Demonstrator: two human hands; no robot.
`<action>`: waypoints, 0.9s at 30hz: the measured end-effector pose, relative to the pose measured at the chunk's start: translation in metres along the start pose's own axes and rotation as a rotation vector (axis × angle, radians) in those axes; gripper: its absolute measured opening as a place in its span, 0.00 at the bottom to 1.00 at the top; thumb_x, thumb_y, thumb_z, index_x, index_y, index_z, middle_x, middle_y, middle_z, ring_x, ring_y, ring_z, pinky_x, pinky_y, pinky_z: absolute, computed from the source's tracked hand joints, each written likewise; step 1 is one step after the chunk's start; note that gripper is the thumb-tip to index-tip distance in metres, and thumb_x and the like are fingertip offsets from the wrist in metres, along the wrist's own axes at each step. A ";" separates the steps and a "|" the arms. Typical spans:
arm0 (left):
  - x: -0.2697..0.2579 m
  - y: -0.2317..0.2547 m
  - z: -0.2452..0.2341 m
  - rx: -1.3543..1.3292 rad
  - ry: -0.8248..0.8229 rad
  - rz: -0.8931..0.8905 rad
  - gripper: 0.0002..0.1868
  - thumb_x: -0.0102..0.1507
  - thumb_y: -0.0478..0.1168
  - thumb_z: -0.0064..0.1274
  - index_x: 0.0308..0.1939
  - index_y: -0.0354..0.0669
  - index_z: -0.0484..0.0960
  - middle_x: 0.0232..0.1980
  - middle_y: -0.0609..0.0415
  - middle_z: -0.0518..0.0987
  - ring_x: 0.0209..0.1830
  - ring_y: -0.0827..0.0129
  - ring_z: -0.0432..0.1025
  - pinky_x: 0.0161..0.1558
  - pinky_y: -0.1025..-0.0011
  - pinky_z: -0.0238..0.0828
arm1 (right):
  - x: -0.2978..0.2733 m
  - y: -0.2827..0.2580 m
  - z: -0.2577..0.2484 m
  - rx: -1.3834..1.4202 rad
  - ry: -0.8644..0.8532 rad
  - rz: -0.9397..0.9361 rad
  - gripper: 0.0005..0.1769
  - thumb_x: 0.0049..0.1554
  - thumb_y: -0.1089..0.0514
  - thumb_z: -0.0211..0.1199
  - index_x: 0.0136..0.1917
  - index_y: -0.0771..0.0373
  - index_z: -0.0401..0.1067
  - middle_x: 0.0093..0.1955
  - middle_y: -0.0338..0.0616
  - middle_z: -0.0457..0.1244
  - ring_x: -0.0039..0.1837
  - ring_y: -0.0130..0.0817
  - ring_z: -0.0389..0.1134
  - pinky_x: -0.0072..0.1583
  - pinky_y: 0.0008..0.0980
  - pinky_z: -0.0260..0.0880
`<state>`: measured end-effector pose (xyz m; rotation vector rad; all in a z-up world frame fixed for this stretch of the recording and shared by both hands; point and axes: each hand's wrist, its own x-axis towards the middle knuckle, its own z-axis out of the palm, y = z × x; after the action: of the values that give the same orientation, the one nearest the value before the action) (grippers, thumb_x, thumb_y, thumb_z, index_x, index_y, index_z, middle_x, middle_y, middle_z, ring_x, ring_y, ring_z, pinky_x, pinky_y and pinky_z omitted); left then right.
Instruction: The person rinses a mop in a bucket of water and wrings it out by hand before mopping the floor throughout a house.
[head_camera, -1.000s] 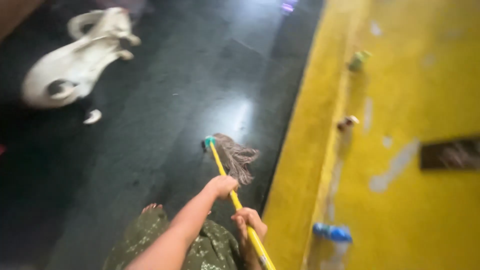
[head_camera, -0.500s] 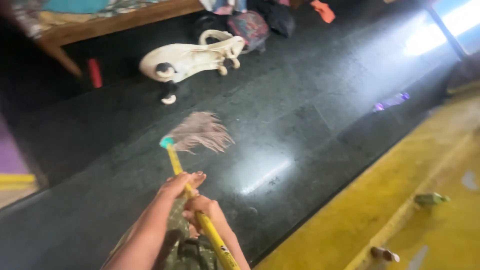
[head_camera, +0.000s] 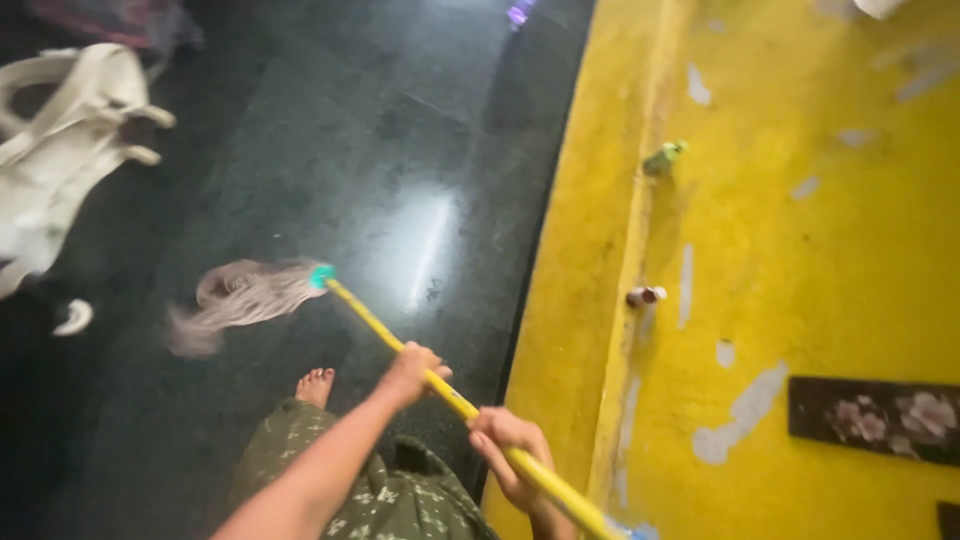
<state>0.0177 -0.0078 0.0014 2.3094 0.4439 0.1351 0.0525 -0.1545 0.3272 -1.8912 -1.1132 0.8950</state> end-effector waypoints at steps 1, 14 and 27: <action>0.012 0.011 0.009 -0.001 -0.134 0.072 0.20 0.63 0.55 0.58 0.24 0.46 0.84 0.31 0.44 0.81 0.36 0.45 0.74 0.43 0.50 0.71 | -0.015 0.013 0.006 0.064 0.140 -0.086 0.08 0.61 0.61 0.63 0.42 0.68 0.72 0.39 0.46 0.65 0.43 0.36 0.67 0.47 0.34 0.66; 0.089 0.115 0.096 -0.059 -0.775 0.623 0.13 0.50 0.48 0.68 0.32 0.47 0.85 0.38 0.45 0.85 0.44 0.48 0.79 0.46 0.54 0.77 | -0.116 0.248 0.037 0.048 0.952 0.243 0.12 0.58 0.57 0.63 0.37 0.67 0.78 0.31 0.43 0.69 0.27 0.23 0.61 0.33 0.25 0.62; 0.151 -0.008 -0.056 -0.052 -0.001 -0.100 0.16 0.54 0.53 0.65 0.24 0.45 0.86 0.32 0.45 0.83 0.38 0.47 0.78 0.39 0.51 0.74 | 0.154 0.095 -0.071 0.132 0.161 -0.173 0.06 0.57 0.63 0.63 0.42 0.69 0.74 0.40 0.47 0.69 0.40 0.32 0.68 0.46 0.30 0.68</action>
<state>0.1436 0.0892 0.0297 2.2316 0.5487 0.0956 0.2062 -0.0652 0.2496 -1.6982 -1.0749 0.6898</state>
